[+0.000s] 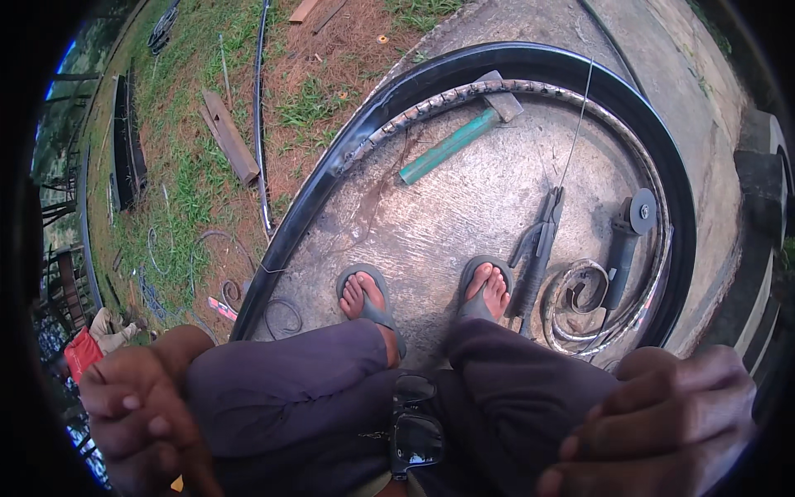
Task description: The person welds a metal frame by positioning a rod against the joints and applying a welding tool to fuse the pieces together.
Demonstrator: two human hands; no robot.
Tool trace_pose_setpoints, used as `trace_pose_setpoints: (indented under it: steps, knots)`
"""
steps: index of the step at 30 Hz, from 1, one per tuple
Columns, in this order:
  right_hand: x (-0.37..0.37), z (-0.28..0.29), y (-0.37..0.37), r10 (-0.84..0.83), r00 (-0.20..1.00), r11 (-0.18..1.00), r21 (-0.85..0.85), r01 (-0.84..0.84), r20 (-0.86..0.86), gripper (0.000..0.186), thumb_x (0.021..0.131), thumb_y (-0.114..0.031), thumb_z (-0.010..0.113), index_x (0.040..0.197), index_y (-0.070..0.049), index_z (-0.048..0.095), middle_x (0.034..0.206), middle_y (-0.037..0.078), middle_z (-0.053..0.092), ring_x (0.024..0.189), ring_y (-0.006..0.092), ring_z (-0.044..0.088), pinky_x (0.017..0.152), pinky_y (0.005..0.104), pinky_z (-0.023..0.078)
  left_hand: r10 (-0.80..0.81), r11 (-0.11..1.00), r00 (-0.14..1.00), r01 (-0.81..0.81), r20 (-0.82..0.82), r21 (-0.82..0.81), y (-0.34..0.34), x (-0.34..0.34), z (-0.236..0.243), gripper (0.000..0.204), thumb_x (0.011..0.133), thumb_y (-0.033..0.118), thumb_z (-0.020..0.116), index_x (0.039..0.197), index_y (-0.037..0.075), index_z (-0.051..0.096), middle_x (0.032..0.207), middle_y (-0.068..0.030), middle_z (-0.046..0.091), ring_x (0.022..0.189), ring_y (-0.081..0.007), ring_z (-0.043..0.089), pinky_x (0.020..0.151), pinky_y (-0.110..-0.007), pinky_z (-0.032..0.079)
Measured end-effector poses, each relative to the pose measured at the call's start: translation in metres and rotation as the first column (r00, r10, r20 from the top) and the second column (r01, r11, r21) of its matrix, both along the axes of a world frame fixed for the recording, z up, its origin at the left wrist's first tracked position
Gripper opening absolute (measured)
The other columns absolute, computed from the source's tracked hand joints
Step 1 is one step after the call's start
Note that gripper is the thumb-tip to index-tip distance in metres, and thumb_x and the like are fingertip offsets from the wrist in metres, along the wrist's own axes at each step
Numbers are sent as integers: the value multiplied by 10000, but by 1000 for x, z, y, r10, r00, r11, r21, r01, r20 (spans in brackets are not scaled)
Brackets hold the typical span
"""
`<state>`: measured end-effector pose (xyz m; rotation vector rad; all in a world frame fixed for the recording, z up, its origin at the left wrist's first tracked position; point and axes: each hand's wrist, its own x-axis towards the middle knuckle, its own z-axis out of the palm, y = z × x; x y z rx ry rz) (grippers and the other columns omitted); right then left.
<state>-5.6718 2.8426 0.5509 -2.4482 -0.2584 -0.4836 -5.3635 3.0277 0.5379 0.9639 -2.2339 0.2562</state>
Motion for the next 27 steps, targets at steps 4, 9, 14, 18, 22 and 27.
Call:
trace_pose_setpoints:
  steps: [4,9,14,18,22,27]
  knots:
    - [44,-35,15,319,905,934,255,-249,-282,406,876,-215,497,1220,-4,537,874,102,608,716,172,628,587,261,512,-290,590,957,193,-17,784,-37,-31,-7,427,796,290,588,1219,240,556,1069,-28,608,868,-174,614,819,-320,481]
    - [56,-37,44,606,723,791,344,-506,-331,269,862,-168,503,1069,-8,566,823,92,577,615,200,620,466,310,484,-654,89,750,204,-97,975,-48,-48,-9,630,757,251,630,1351,136,454,1155,-157,574,1037,-295,594,955,-390,439]
    - [60,-57,53,708,609,700,472,-536,-357,216,832,-152,511,959,19,546,774,136,584,634,263,640,488,337,499,-59,639,932,-240,358,730,-86,-38,-29,569,825,334,640,1324,107,485,1174,-127,578,1062,-294,578,956,-412,430]
    - [82,-58,21,650,717,722,498,-480,-251,214,806,-162,583,939,3,553,685,124,552,592,253,624,498,337,509,274,856,842,-433,464,280,-91,0,-76,562,813,318,655,1309,101,505,1183,-139,581,1040,-307,587,945,-423,432]
    - [60,-48,-18,276,960,775,602,-193,-47,160,770,-141,649,755,-4,569,674,133,581,570,219,622,506,320,498,112,427,993,-75,30,901,-88,9,-89,663,762,293,712,1338,75,468,1249,-152,560,996,-330,612,908,-420,476]
    - [45,-114,-39,-309,943,401,883,244,-121,207,870,-185,625,853,13,567,680,93,572,583,135,602,503,253,454,113,552,834,399,-541,732,-92,-6,-95,845,680,347,816,1344,6,419,1253,-166,547,1062,-268,595,937,-368,450]
